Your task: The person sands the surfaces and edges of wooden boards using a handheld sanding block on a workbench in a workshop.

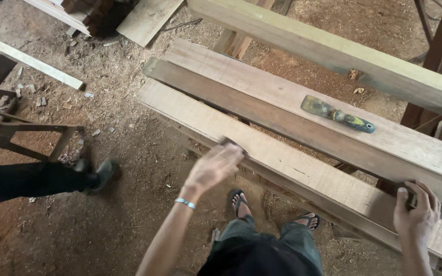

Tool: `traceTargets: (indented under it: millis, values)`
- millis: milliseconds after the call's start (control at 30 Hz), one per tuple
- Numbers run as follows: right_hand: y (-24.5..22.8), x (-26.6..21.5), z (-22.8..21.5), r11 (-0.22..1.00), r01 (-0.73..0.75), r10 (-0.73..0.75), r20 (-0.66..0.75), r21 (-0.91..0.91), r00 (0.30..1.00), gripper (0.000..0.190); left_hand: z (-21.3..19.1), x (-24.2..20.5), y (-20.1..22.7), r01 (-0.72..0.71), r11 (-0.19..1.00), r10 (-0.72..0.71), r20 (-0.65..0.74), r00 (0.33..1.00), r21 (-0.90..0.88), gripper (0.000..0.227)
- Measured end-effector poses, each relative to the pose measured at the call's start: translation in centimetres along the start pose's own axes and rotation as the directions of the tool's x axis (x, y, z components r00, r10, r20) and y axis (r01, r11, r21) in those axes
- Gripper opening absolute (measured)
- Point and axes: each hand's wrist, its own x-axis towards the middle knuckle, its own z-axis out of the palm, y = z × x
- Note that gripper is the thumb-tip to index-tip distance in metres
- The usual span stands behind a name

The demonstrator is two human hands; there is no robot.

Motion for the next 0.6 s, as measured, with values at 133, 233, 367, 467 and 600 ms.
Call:
traceTargets:
  millis: [133, 233, 367, 467, 600]
  values:
    - [0.4, -0.5, 0.1, 0.999, 0.039, -0.039, -0.031, 0.017, 0.999, 0.010, -3.5, 1.7, -1.3, -0.015, 0.521, 0.644, -0.381, 0.664, 0.854, 0.035]
    - [0.2, -0.4, 0.2, 0.998, 0.045, -0.043, -0.045, 0.048, 0.998, 0.010, -1.1, 3.2, -2.0, -0.059, 0.364, 0.818, -0.289, 0.497, 0.929, 0.032]
    - [-0.4, -0.3, 0.0, 0.999, 0.041, -0.040, -0.042, 0.033, 0.998, 0.011, 7.4, 3.4, -1.9, -0.451, 0.439, 0.804, -0.115, 0.583, 0.777, 0.031]
    - [-0.5, -0.4, -0.4, 0.997, 0.060, -0.059, -0.041, 0.039, 0.997, 0.009, 7.3, 3.1, -1.5, -0.640, 0.108, 0.863, 0.248, 0.441, 0.761, 0.031]
    - [-0.6, 0.0, -0.4, 0.999, 0.042, -0.042, -0.022, 0.024, 0.999, 0.010, -0.8, 2.1, -0.5, -0.390, 0.621, 0.610, -0.108, 0.785, 0.680, 0.024]
